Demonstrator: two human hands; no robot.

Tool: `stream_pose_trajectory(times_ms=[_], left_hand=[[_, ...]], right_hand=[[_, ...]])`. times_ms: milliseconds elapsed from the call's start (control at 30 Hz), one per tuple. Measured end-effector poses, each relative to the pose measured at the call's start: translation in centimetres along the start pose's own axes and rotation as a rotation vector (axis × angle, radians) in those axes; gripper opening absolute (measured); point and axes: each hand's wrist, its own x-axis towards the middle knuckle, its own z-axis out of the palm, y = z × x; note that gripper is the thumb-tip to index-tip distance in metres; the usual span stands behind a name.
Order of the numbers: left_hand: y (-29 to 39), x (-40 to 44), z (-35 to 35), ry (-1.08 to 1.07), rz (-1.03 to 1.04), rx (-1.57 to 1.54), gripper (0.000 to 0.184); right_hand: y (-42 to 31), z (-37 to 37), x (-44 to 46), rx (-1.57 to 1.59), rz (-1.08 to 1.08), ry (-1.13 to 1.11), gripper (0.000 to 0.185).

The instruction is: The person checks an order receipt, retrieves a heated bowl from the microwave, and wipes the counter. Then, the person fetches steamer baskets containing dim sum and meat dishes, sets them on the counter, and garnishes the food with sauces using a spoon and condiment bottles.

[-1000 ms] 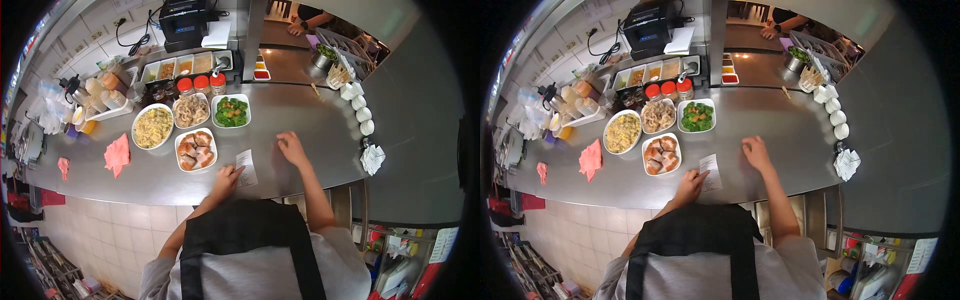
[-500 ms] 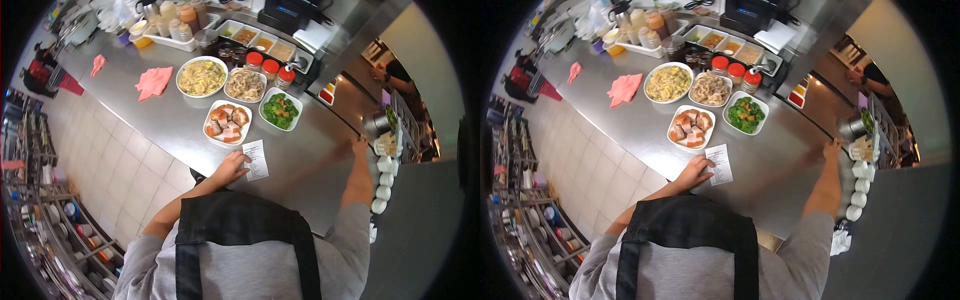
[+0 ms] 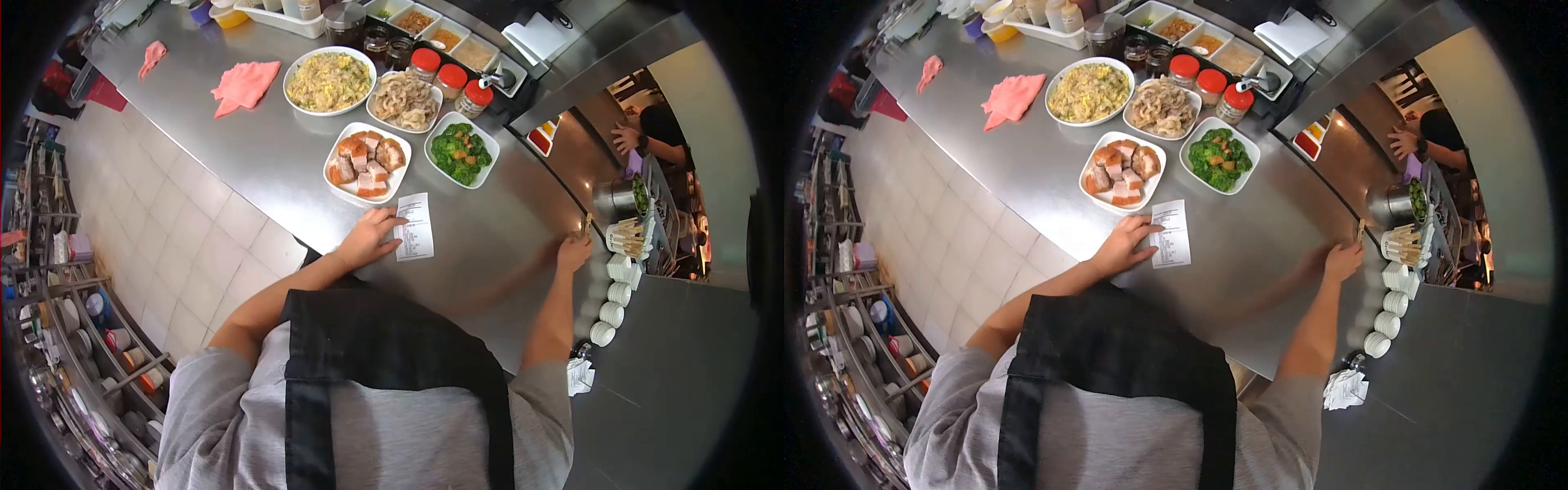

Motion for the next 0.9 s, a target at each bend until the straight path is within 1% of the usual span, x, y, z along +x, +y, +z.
stream_pose_trajectory(times_ms=[100, 200, 233, 333, 433, 500, 567, 633, 700, 767, 867, 900], left_hand=[[-0.2, -0.1, -0.2, -0.043, -0.005, 0.018, 0.044], [-0.4, -0.5, -0.3, -0.067, 0.017, 0.007, 0.044], [-0.5, -0.4, -0.3, -0.062, 0.020, -0.001, 0.045], [-0.7, -0.3, -0.3, -0.060, 0.016, -0.026, 0.045], [-0.5, -0.2, -0.2, -0.057, -0.016, -0.038, 0.044], [-0.3, -0.2, -0.1, -0.042, -0.037, -0.040, 0.044], [-0.3, -0.2, 0.0, -0.037, -0.045, -0.026, 0.044], [-0.2, -0.2, 0.1, -0.024, -0.042, -0.021, 0.043], [0.0, -0.1, -0.2, 0.001, -0.027, -0.022, 0.041], [-0.4, -0.1, -0.1, -0.003, -0.016, -0.029, 0.039], [-0.5, -0.4, -0.2, -0.007, -0.006, -0.024, 0.037], [-0.5, -0.4, -0.2, -0.009, 0.000, -0.021, 0.036]], right_hand=[[5.5, 5.0, 6.9, 0.071, -0.155, -0.045, 0.061], [5.5, 6.5, 9.1, 0.017, -0.077, -0.183, 0.067], [5.1, 6.5, 9.3, 0.100, 0.027, -0.310, 0.071], [2.8, 5.0, 5.6, 0.025, 0.042, -0.219, 0.061], [-1.3, 2.7, 0.0, -0.124, 0.091, 0.039, 0.039], [-4.2, -0.6, -5.2, -0.023, -0.034, 0.186, 0.020], [-5.3, -1.7, -9.4, 0.244, -0.068, 0.131, 0.015], [-7.1, -4.4, -13.8, 0.319, -0.073, 0.043, 0.011], [-8.6, -5.9, -17.7, 0.525, -0.085, -0.066, 0.012], [-10.2, -6.2, -21.5, 0.911, -0.048, -0.145, 0.017], [-11.4, -4.6, -24.7, 1.013, -0.096, -0.437, 0.022], [-12.3, -5.5, -25.5, 1.086, -0.041, -0.511, 0.022]])
